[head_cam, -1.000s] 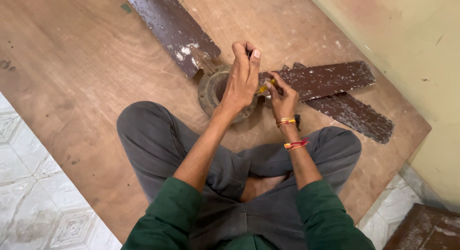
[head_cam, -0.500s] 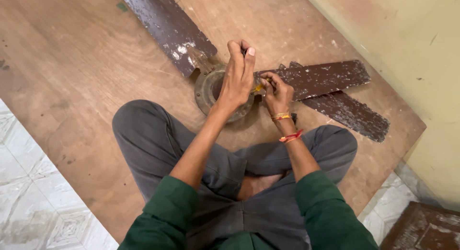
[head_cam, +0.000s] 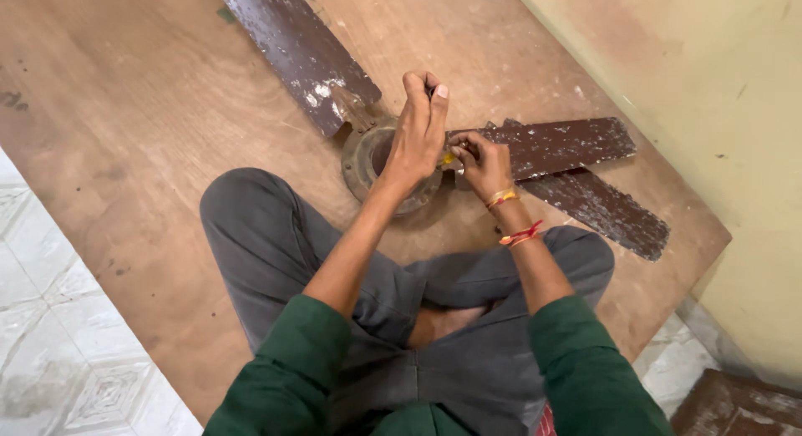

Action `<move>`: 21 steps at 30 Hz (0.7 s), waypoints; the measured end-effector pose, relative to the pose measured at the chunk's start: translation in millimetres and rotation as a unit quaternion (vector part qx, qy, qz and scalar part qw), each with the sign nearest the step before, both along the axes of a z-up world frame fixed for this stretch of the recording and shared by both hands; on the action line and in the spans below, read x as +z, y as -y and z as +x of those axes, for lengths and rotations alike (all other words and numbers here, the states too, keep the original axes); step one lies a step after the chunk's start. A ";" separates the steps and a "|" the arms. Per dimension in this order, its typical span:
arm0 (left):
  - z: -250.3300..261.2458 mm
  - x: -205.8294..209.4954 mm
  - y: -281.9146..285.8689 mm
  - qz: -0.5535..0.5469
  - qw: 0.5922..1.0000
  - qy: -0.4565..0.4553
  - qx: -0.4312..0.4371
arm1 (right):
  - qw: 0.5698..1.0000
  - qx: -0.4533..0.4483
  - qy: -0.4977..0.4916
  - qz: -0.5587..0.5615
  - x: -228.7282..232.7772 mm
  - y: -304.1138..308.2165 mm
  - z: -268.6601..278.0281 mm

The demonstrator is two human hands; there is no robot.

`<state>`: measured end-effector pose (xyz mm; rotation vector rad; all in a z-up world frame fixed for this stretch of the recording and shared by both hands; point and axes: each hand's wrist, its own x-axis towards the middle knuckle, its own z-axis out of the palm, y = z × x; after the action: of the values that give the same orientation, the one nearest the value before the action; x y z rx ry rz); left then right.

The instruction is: The person sits cross-legged on the floor and uses a screwdriver to remove screws from the central hub of a ceiling fan. They detach the fan blades one by one and place them on the floor.

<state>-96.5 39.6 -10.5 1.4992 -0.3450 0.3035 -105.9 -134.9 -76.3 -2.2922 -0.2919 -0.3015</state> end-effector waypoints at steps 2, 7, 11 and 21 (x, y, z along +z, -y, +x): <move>0.3 0.2 0.1 0.002 1.000 0.016 0.005 | 0.991 0.001 0.031 -0.132 9.0 3.5 8.1; -3.6 -7.9 1.2 -0.004 1.000 0.024 -0.001 | 0.922 -0.011 -0.135 -0.363 2.5 8.8 44.6; 0.1 -7.5 1.8 -0.001 0.999 0.040 0.010 | 0.865 0.031 -0.238 -0.440 -27.0 5.5 84.4; -0.5 -7.0 2.8 0.007 1.000 0.012 0.010 | 0.816 0.082 -0.436 -0.371 -61.6 24.3 118.9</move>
<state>-97.0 36.8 -17.5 1.5150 -0.3517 0.3358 13.0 -159.1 -137.8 -2.8265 -0.1224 1.1344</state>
